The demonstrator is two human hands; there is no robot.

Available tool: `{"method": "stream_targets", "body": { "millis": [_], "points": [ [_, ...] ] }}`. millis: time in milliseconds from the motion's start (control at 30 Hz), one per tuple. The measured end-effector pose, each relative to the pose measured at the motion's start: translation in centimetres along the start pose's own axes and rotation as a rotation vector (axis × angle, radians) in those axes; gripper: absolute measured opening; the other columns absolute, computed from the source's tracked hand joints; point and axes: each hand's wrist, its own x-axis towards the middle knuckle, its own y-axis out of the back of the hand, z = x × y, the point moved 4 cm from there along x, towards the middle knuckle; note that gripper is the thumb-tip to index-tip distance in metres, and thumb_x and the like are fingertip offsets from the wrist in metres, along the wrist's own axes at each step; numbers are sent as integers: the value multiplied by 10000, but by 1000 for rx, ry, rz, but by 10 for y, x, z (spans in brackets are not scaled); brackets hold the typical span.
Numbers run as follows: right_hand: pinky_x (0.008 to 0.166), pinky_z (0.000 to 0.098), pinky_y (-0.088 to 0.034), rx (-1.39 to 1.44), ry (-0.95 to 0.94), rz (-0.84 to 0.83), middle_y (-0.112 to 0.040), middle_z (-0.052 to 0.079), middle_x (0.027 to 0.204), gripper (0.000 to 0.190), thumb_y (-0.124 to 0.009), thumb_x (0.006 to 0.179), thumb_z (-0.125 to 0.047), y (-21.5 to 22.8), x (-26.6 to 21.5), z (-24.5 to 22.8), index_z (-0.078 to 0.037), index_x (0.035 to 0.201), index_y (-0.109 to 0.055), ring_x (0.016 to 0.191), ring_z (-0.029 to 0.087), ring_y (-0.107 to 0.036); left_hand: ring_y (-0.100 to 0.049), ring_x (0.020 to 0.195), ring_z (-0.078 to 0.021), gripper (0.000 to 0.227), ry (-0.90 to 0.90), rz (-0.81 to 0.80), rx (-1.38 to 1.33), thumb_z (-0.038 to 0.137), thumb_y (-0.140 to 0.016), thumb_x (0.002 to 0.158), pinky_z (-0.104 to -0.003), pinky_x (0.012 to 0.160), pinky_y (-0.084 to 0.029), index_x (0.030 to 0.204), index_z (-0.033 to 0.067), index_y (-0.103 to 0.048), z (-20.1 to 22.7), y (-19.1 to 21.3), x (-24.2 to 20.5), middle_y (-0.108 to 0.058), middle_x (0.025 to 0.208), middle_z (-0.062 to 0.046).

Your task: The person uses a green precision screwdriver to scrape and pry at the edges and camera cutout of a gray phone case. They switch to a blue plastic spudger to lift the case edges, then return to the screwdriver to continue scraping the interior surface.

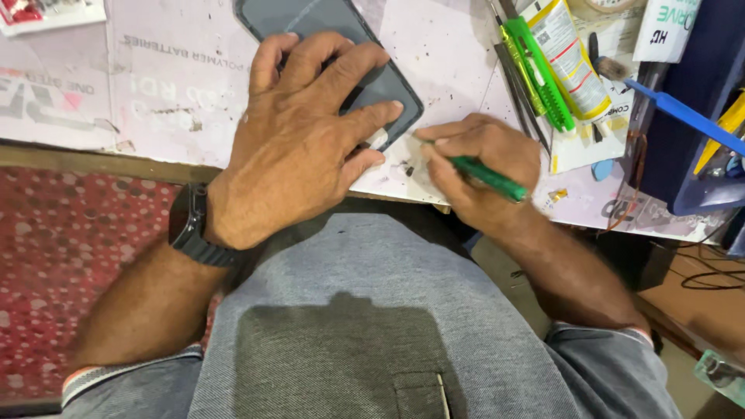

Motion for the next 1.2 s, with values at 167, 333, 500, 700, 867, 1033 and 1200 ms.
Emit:
{"method": "stream_targets", "body": {
  "millis": [167,333,500,700,867,1033,1200],
  "points": [
    [666,301,-592,58,-10,29,-676,129,793,149,-754,932,73,1,-1,5,18,990,-628,886,285,-797,-407,1422,-295,410,0,-14,-9,316,-878,882,-529,1192,-248,1238,141,-772,0,-1,4,-514,1532,-86],
    [696,309,-590,108,-56,35,-711,188,931,142,-737,974,52,2,-3,8,17,1026,-609,921,279,-771,-398,1418,-301,456,7,-31,-17,331,-876,876,-536,1187,-242,1286,160,-774,0,-2,5,-509,1537,-89],
    [697,307,-586,159,-85,46,-711,143,950,131,-722,1004,35,4,-4,13,0,1029,-597,938,231,-785,-396,1417,-300,462,9,-45,-17,334,-876,871,-541,1186,-237,1287,159,-775,0,-2,5,-508,1537,-92],
    [599,244,-523,97,-7,74,-753,132,925,127,-724,965,47,0,-2,17,-15,992,-616,846,167,-766,-396,1415,-298,454,8,-39,-26,338,-876,882,-534,1189,-230,1287,160,-775,-1,-3,7,-506,1542,-88],
    [663,253,-601,212,-45,51,-743,158,989,95,-719,990,38,-1,-2,19,-15,1012,-643,812,182,-752,-400,1407,-299,453,6,-49,-6,339,-877,875,-538,1181,-228,1282,164,-783,-2,-4,7,-509,1533,-89],
    [694,258,-617,263,-225,57,-737,145,992,103,-699,968,21,3,-1,20,-11,1015,-613,868,153,-756,-401,1408,-300,462,13,-42,-18,340,-875,875,-535,1188,-232,1292,165,-776,-1,-2,7,-504,1536,-89],
    [647,232,-528,202,-164,20,-739,148,1047,124,-720,997,23,1,1,13,-7,1053,-614,728,112,-671,-404,1411,-297,455,12,-40,-14,328,-878,870,-540,1183,-239,1282,161,-777,-1,0,7,-507,1529,-87]
  ]
}}
